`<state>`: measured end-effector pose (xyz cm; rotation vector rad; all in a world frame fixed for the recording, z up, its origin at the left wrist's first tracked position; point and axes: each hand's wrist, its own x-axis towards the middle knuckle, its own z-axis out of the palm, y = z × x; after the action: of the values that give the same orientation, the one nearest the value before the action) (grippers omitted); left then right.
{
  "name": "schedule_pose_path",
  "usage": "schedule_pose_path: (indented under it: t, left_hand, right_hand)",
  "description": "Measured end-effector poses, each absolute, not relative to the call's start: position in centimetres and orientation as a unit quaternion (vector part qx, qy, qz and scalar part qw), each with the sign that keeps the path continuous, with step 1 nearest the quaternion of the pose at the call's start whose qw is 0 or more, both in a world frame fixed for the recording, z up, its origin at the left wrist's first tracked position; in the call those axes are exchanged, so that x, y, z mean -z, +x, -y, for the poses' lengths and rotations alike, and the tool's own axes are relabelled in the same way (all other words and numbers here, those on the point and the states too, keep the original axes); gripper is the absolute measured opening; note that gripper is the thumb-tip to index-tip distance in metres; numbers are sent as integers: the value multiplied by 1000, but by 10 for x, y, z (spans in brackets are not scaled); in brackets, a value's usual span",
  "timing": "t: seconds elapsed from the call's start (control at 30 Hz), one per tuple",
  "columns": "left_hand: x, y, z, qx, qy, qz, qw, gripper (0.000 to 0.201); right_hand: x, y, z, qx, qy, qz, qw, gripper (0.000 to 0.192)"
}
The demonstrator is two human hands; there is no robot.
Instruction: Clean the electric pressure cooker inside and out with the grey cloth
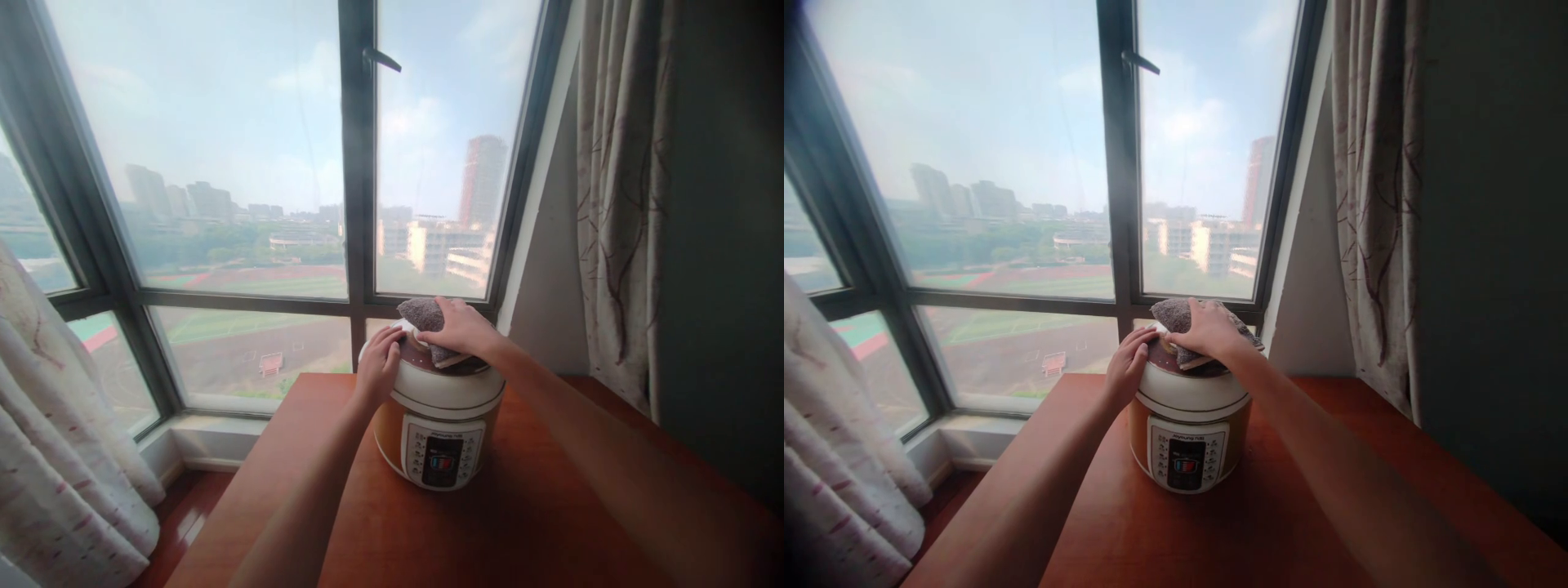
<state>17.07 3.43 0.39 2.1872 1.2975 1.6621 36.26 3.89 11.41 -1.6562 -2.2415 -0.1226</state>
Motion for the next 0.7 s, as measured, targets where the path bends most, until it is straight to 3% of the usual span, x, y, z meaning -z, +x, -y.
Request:
schedule_pose_path:
  t: [0.3, 0.43, 0.57, 0.7]
  left_hand:
    - [-5, 171, -36, -542, 720, -431, 46, 40]
    - [-5, 173, -35, -548, 716, -431, 43, 39]
    - [-7, 174, -31, -548, 711, -438, 44, 41]
    - [-8, 174, -29, -546, 710, -442, 47, 41]
  right_hand:
    - [-125, 361, -55, 48, -573, 804, 152, 75]
    - [-111, 373, -57, 38, -543, 804, 239, 71]
    - [-93, 390, -56, -18, -491, 793, 361, 51]
    - [-83, 407, -50, -92, -488, 762, 416, 44]
